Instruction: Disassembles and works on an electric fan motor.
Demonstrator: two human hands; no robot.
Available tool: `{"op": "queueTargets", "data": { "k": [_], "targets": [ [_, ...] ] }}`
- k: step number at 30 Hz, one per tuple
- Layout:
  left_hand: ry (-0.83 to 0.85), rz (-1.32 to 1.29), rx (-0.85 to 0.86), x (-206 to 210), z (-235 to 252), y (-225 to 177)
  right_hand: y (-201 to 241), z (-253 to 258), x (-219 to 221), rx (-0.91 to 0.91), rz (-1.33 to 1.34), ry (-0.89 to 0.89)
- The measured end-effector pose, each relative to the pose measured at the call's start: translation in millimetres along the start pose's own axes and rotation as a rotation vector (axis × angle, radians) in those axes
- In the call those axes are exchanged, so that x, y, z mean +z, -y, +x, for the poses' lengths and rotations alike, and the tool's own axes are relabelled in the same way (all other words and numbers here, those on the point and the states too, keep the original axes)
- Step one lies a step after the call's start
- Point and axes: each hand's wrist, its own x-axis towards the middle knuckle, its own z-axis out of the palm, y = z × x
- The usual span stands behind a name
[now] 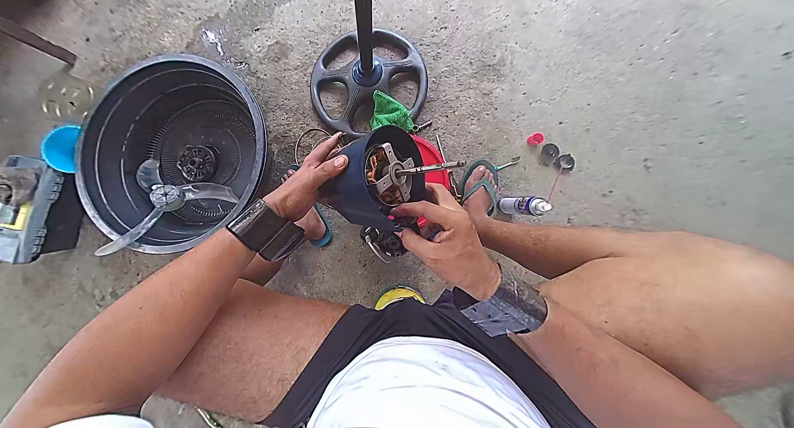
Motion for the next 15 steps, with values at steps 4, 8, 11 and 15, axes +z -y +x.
{"op": "queueTargets", "data": {
  "k": [4, 8, 11, 15],
  "targets": [
    [-0.091, 0.181, 0.001, 6, 1, -8, -18, 2, 9, -0.032, -0.091, -0.064],
    [-0.122, 0.197, -0.110, 11, -1, -10, -35, 3, 14, -0.095, -0.160, -0.044],
    [-0.174, 0.150, -0.109, 15, -1, 2, -49, 2, 20, -0.129, -0.186, 0.024],
    [-0.278, 0.167, -0.073, 17, 1, 14, -67, 2, 28, -0.177, -0.300, 0.040]
  ]
}}
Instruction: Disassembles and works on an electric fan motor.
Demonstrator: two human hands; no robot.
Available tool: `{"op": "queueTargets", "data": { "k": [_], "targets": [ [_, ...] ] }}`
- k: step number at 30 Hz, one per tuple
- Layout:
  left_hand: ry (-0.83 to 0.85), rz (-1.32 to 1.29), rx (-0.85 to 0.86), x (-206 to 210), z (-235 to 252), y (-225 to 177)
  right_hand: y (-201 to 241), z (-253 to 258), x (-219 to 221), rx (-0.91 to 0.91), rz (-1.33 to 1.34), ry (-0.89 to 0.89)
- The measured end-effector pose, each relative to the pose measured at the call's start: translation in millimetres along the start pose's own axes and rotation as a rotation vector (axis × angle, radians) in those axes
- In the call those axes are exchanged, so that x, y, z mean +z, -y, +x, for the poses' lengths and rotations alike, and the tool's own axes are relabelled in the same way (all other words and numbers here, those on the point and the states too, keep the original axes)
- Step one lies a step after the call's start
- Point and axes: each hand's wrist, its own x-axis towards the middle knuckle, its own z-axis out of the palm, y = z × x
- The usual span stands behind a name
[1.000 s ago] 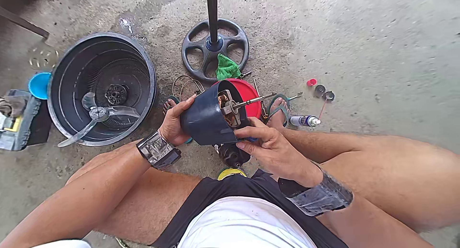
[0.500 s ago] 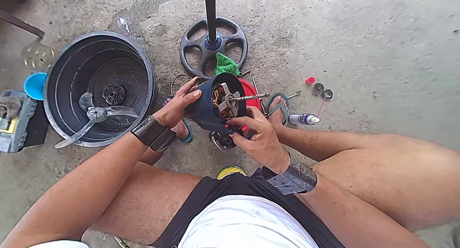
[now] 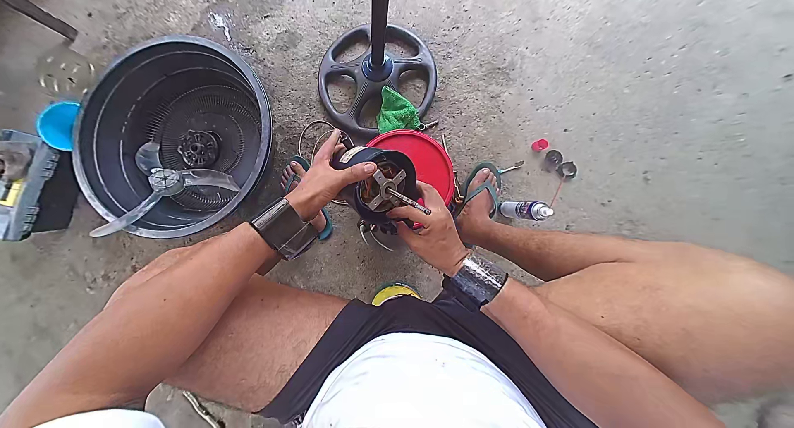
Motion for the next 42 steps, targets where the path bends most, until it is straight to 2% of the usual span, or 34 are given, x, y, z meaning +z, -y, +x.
{"op": "queueTargets", "data": {
  "k": [5, 11, 25, 31, 36, 42],
  "targets": [
    [-0.050, -0.072, -0.024, 9, -1, 1, -8, 6, -4, -0.034, -0.105, 0.052],
    [-0.014, -0.081, -0.002, 21, -2, -3, -12, 1, -12, -0.020, -0.071, 0.113],
    [-0.023, 0.001, 0.005, 24, 1, -2, -20, -1, -21, -0.097, -0.015, 0.105],
    [-0.019, -0.055, -0.015, 27, -1, -2, -23, -2, -21, -0.127, -0.064, 0.083],
    [-0.043, 0.063, 0.003, 28, -3, -5, -28, -5, -20, -0.132, -0.075, 0.086],
    [-0.037, -0.010, -0.016, 30, -1, -7, -34, -6, -22, -0.145, 0.007, 0.053]
  ]
}}
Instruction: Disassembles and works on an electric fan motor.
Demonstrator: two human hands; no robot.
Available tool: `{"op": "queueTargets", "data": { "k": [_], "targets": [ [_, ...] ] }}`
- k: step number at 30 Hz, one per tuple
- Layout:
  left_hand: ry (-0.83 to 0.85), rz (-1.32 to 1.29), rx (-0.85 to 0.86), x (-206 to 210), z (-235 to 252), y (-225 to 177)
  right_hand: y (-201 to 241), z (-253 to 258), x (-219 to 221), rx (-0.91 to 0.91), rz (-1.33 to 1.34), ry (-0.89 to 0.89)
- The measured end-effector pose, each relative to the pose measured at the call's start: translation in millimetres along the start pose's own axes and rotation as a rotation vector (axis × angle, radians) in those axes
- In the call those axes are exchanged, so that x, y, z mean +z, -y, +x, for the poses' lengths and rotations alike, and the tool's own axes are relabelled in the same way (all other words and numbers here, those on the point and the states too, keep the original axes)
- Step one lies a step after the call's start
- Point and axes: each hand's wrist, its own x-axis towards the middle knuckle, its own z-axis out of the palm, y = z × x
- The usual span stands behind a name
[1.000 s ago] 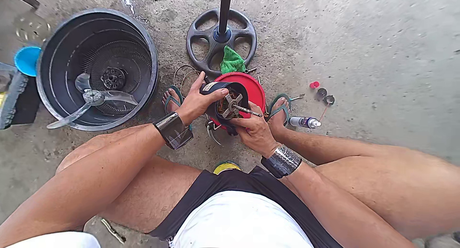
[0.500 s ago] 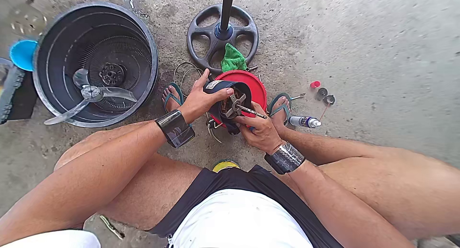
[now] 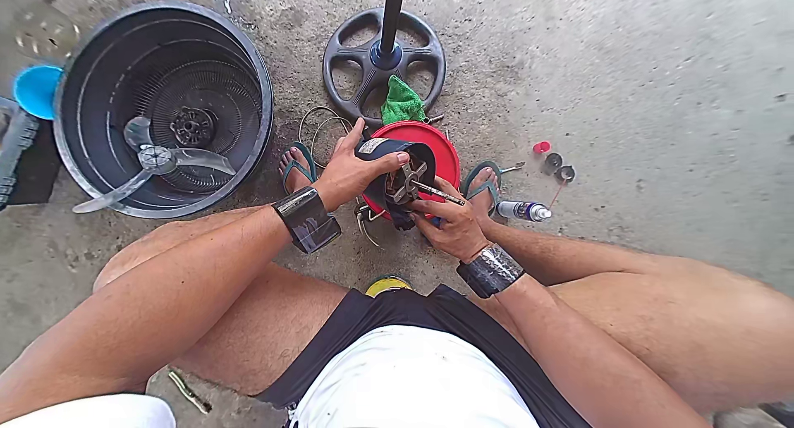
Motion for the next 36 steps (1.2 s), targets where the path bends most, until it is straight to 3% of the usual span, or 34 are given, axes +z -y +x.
{"op": "queueTargets", "data": {
  "k": [5, 10, 20, 31, 36],
  "targets": [
    [-0.003, 0.080, 0.005, -0.7, 0.6, -1.1, 0.6, -0.8, 1.3, 0.004, 0.051, -0.030],
    [0.006, 0.020, -0.004, -0.4, 0.6, -0.9, 7.6, -1.8, 4.2, 0.166, 0.215, -0.079],
    [-0.003, 0.013, -0.020, 0.2, 1.4, -1.7, 5.2, -6.6, 1.2, 0.273, 0.345, -0.058],
    [0.006, 0.020, -0.022, -0.1, 1.1, -4.3, 7.5, -9.5, 5.1, 0.252, 0.196, -0.051],
    [0.004, 0.021, -0.031, 0.1, 1.6, -4.0, 5.8, -9.3, 2.5, 0.163, -0.083, -0.065]
  ]
}}
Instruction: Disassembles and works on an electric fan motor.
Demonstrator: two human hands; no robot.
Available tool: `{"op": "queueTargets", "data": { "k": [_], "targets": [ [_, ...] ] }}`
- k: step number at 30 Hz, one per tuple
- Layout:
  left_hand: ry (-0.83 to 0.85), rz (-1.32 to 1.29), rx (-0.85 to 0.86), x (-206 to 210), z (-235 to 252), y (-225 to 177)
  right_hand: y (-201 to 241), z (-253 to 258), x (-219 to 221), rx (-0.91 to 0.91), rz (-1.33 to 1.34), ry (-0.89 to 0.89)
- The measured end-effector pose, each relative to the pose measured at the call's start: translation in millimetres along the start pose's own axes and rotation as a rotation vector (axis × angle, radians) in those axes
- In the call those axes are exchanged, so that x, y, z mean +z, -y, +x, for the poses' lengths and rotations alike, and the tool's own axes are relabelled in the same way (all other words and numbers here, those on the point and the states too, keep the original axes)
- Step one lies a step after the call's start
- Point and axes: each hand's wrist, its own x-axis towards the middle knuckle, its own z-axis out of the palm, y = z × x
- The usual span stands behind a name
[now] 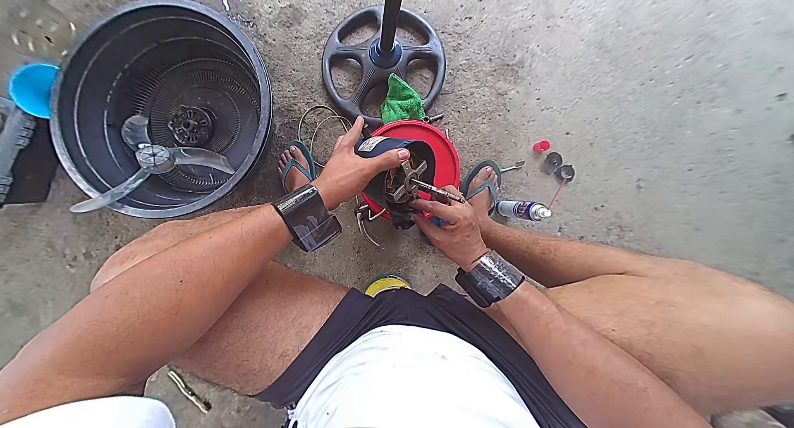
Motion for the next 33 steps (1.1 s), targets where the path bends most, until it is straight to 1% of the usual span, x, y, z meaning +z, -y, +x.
{"op": "queueTargets", "data": {
  "k": [5, 8, 10, 13, 19, 22, 27, 30, 33],
  "targets": [
    [-0.010, -0.004, 0.005, 1, 1, 1, 7, 2, 1, -0.092, -0.132, -0.045],
    [-0.009, -0.006, 0.005, 0, 0, 1, 13, 6, -1, -0.146, -0.248, -0.020],
    [-0.009, -0.020, 0.000, 1, 0, 2, 14, 6, -2, -0.157, -0.263, -0.005],
    [-0.010, -0.011, 0.004, 1, 1, 3, 15, 6, -2, -0.151, -0.224, -0.007],
    [-0.017, -0.022, 0.008, 2, 1, 2, 12, 9, -2, -0.087, -0.034, -0.019],
    [-0.021, -0.006, 0.000, 2, 0, 0, 11, 9, -2, -0.076, -0.001, -0.026],
    [-0.027, 0.048, -0.009, 2, 1, -2, 7, 9, -4, -0.084, 0.031, 0.010],
    [-0.017, 0.041, -0.013, 1, 1, -2, 4, 9, -7, -0.124, 0.031, 0.015],
    [-0.020, 0.025, -0.027, -1, 2, -3, 3, 8, -11, -0.108, 0.051, 0.000]
  ]
}}
